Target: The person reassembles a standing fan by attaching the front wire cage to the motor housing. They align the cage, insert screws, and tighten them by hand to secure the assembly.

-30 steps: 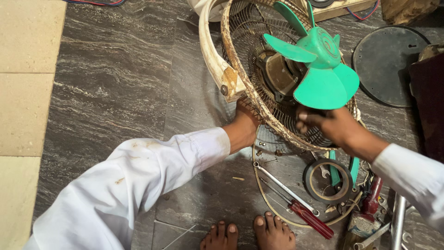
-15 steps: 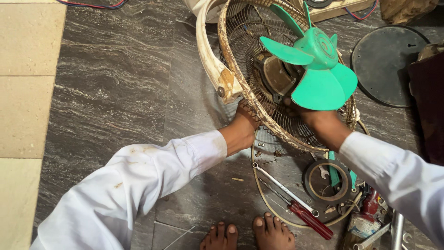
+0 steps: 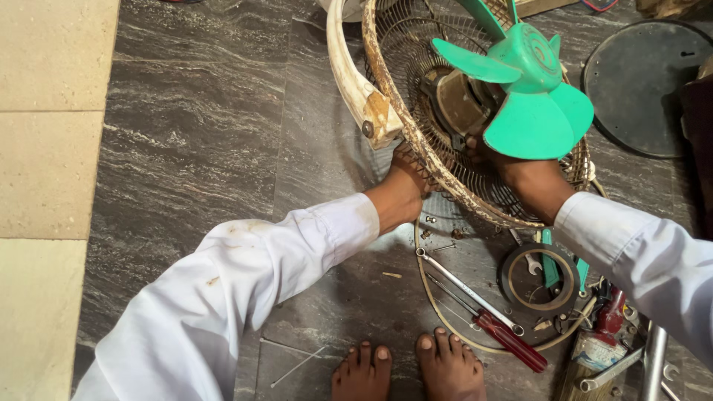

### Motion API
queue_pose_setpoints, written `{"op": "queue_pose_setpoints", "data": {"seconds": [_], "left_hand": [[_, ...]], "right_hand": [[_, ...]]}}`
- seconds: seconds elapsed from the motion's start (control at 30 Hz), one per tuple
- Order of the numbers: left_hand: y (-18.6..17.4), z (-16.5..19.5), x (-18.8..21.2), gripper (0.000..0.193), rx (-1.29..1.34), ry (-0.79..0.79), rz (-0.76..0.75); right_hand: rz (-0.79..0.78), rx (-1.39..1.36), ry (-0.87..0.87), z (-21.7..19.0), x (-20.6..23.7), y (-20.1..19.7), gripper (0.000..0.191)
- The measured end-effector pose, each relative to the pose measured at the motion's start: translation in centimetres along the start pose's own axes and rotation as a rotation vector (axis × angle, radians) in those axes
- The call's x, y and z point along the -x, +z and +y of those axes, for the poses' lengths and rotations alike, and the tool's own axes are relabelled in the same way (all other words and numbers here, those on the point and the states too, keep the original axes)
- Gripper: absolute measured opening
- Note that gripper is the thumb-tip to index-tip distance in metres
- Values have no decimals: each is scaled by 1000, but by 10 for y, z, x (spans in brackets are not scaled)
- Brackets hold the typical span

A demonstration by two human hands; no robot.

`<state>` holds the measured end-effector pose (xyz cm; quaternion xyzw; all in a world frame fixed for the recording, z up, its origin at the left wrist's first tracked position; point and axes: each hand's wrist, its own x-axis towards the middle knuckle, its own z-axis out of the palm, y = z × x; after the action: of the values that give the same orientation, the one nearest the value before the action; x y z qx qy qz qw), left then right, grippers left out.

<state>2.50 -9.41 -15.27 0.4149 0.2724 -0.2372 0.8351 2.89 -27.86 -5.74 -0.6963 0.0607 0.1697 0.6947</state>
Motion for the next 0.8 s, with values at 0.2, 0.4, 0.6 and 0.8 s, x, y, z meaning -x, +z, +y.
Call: {"op": "queue_pose_setpoints", "data": {"seconds": [0.2,0.4,0.6,0.8], "left_hand": [[1,1,-3,32,-8,-92,81],[-7,3,-2,25,-52,23,-90],[-7,7,-4,28,22,10,-100],[-6,9,-2,30,129,38,-66]], "right_hand": [[26,173,-60,-19,7,14,20],[54,528,-76,-25,11,12,24],[-99,297,-95,-22,9,5,24],[-136,188,-260,-19,11,11,16]]}}
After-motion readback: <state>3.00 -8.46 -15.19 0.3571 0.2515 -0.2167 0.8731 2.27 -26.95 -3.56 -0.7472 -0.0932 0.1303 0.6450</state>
